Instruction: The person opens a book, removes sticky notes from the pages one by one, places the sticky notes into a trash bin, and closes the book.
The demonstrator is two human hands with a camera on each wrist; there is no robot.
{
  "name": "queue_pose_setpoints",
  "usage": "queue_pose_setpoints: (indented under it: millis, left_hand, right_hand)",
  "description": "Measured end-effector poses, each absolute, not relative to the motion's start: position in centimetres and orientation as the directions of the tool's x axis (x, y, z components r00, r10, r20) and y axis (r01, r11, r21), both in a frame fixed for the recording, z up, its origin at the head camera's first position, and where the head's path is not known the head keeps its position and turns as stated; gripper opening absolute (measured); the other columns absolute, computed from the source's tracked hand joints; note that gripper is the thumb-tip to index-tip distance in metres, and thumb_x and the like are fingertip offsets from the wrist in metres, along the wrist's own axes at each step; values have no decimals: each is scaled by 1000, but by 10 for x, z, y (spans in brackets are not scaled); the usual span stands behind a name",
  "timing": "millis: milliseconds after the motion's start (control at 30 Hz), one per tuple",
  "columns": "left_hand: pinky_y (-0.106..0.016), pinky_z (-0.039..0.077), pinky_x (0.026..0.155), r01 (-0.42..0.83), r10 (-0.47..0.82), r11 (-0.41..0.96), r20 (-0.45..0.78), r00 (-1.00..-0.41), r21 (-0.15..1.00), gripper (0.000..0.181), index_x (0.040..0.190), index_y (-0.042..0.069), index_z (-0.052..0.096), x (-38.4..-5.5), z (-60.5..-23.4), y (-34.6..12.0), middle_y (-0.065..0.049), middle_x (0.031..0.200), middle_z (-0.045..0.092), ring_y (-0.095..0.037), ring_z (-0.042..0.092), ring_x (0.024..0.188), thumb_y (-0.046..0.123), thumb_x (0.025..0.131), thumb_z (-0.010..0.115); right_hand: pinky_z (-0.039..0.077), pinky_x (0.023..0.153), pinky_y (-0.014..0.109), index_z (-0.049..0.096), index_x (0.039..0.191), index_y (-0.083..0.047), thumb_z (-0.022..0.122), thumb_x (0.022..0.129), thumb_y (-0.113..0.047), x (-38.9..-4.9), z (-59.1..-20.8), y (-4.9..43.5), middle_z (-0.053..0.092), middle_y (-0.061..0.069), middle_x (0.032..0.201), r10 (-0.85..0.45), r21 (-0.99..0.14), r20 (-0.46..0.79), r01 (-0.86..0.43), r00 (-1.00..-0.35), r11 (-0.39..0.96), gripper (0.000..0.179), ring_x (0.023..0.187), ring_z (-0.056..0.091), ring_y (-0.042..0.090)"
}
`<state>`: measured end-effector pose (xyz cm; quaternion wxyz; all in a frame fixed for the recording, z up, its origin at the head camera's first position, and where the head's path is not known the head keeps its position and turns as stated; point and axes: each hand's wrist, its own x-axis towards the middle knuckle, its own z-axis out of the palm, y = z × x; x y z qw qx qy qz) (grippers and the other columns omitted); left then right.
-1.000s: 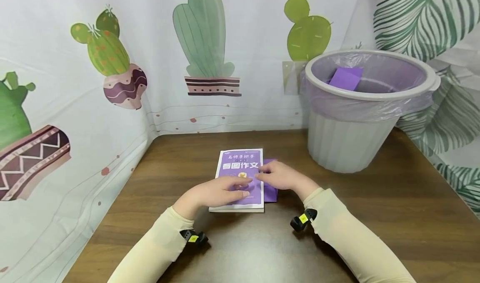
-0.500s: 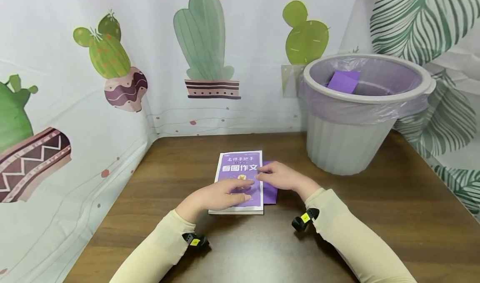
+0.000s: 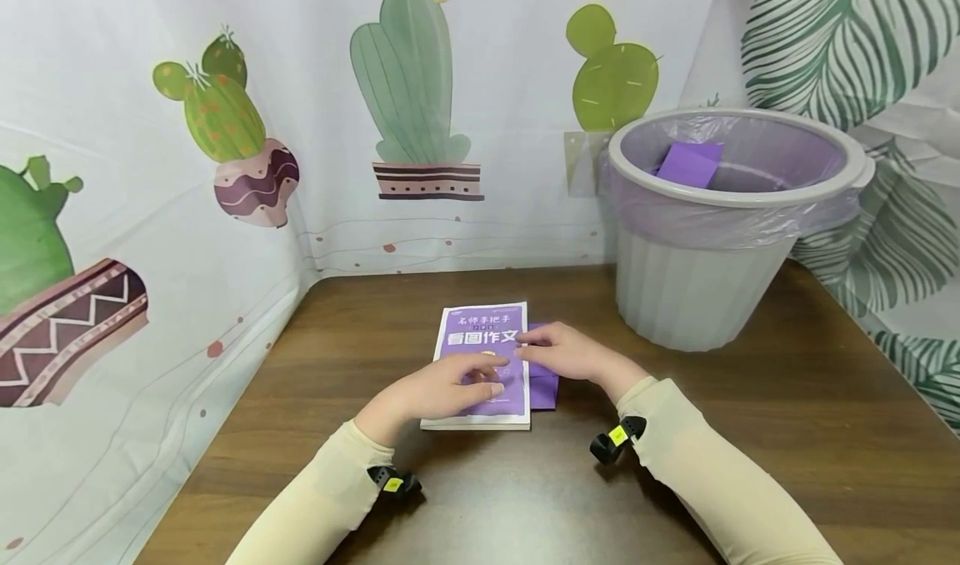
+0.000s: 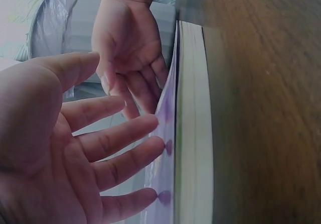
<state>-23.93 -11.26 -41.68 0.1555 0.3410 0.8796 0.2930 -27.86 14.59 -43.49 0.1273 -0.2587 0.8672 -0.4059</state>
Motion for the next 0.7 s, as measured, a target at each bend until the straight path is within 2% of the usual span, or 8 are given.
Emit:
queue_pose_setpoints:
  millis: [67,200,467,700]
  left_hand:
    - [-29,54,94,506,681,598,-61,-730,621,52,147,12,56,-240,-418,-113,-4,127,72,-13,67,110,40,104,57]
    - [-33,54,99,502,670,598,-46,-741,625,50,145,10,58,-241,-420,-112,-6,132,70,-16,67,115,38,104,57]
    - [-36,54,101,521,673,596,-27,-739,611,51,145,9,58,-244,-421,-113,-7,134,69,-18,66,117,38,104,56]
    - [-30,54,96,509,668,598,-35,-743,619,46,138,9,63,-244,-417,-114,-3,122,72,-13,65,110,38,103,57]
  right_hand:
    - [41,115,60,64,140,-7,59,103,-37,-279,-434,147,61,18,146,-544,-790,-21,-319,-839,523,48,141,52,39]
    - [40,116,60,64,139,-5,59,103,-34,-278,-432,148,62,19,144,-539,-823,-8,-301,-842,482,46,140,52,40]
    - [43,114,57,66,135,-2,61,102,-30,-279,-431,150,68,19,136,-523,-855,34,-296,-852,426,43,133,59,35]
    - [43,114,57,65,137,-6,61,103,-32,-278,-423,153,67,15,139,-505,-884,20,-251,-863,394,43,134,58,33]
